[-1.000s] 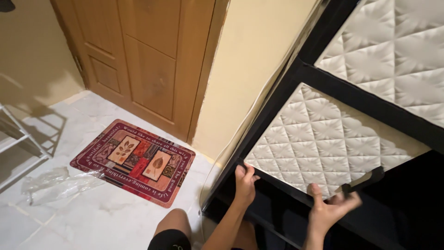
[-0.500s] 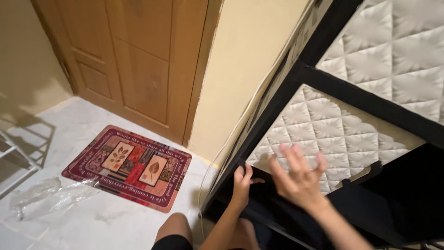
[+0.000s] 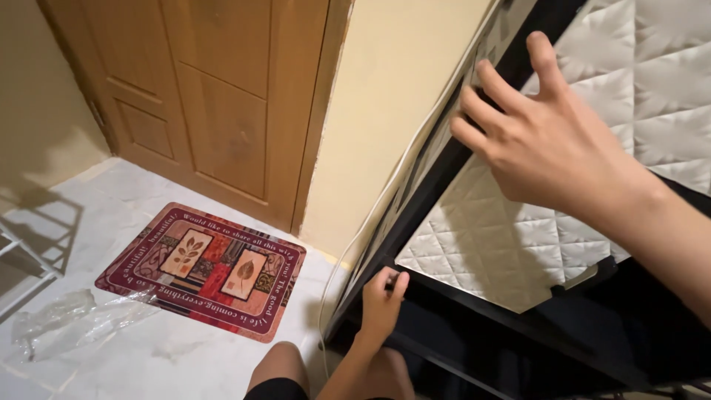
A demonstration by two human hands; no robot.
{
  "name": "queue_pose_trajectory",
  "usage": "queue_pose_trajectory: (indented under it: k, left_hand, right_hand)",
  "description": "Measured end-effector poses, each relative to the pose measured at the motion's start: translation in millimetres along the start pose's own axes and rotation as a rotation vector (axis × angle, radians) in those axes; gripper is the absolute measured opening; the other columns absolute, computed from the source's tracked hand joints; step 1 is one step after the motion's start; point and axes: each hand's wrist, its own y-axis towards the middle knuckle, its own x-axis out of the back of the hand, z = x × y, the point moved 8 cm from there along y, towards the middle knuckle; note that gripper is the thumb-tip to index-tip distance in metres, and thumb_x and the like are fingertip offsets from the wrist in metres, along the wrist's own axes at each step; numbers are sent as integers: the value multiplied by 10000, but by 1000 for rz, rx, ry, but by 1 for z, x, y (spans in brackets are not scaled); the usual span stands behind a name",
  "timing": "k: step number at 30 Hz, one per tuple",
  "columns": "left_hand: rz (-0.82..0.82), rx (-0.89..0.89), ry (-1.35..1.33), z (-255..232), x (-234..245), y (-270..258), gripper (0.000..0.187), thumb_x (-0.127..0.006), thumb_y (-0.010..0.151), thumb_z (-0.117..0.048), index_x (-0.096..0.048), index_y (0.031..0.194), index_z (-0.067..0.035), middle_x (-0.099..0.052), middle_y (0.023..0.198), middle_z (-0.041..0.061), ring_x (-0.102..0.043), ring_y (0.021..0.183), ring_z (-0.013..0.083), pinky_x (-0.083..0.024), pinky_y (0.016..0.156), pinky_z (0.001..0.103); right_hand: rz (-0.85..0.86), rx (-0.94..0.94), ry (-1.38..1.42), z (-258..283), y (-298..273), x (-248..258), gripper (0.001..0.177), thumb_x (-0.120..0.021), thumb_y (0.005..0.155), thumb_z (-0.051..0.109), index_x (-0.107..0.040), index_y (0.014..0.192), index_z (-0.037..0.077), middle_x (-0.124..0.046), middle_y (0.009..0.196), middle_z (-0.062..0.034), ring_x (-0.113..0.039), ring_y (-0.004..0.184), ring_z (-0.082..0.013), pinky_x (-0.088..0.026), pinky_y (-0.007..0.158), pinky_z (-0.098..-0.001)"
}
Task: The recorder is shown assembling a multi-tier shoe rack with a black frame and white quilted door panels.
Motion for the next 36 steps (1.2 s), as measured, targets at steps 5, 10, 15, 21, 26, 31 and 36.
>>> queue_pose_trajectory:
  k: [5,10,15,21,26,31,36]
  left_hand:
    - [-322,-524,466,-60,17,-28,189,-766,923,-224,-690,896,-52,-607,743,50,-528,650,103,-426,548,290]
    - [-109,-78,104,11,11,-19,152,-744,960,-199,-737,971,-48,-684,775,57,-581,651,71,-454,556,240]
    - [-97,-54,-37,-4,8,-22,161,-712,958,-176,-724,1023,-29,-718,867,40,-627,718,83,-508,604,247]
    - [-393,-717,448,-92,24,-28,452,-772,861,-107,-543,1241,-21,-574,1211,187,-573,1090,360,-464,968,432]
    - [-199,-814,493,-105,9,-4,742,-759,823,-138,-382,1444,13,-409,1457,311,-475,1307,518,-406,1108,524]
    - [-96,-824,449,-104,11,13,679,-654,912,-29,-353,1520,13,-402,1560,292,-456,1428,481,-404,1189,503]
    - [21,-834,488,-98,9,22,696,-531,896,102,-342,1561,27,-436,1590,264,-468,1469,441,-404,1221,457]
  right_hand:
    - [10,35,-58,1,0,-3,509,-648,772,369,-621,1250,197,-635,1315,-27,-541,1346,-194,-228,1146,-625]
    - [-35,79,-26,27,-8,-11,600,-660,773,387,-571,1341,216,-576,1440,-78,-475,1426,-224,-235,1153,-647]
    - [-77,400,83,131,-16,13,739,-676,785,412,-501,1451,142,-412,1565,-204,-302,1478,-389,-272,1083,-741]
    - [-169,326,447,219,-35,13,612,-592,854,406,-502,1390,126,-386,1565,-160,-261,1490,-290,-292,1074,-672]
    - [-91,134,503,216,-34,-10,431,-565,847,328,-513,1235,147,-391,1582,-164,-273,1508,-273,-249,1045,-720]
    - [-171,115,544,219,-38,-10,314,-570,887,300,-525,1170,171,-482,1509,-139,-380,1463,-253,-259,1058,-726]
    - [-307,157,552,231,-49,-17,291,-567,877,291,-588,1139,168,-566,1379,-76,-497,1371,-228,-282,1058,-724]
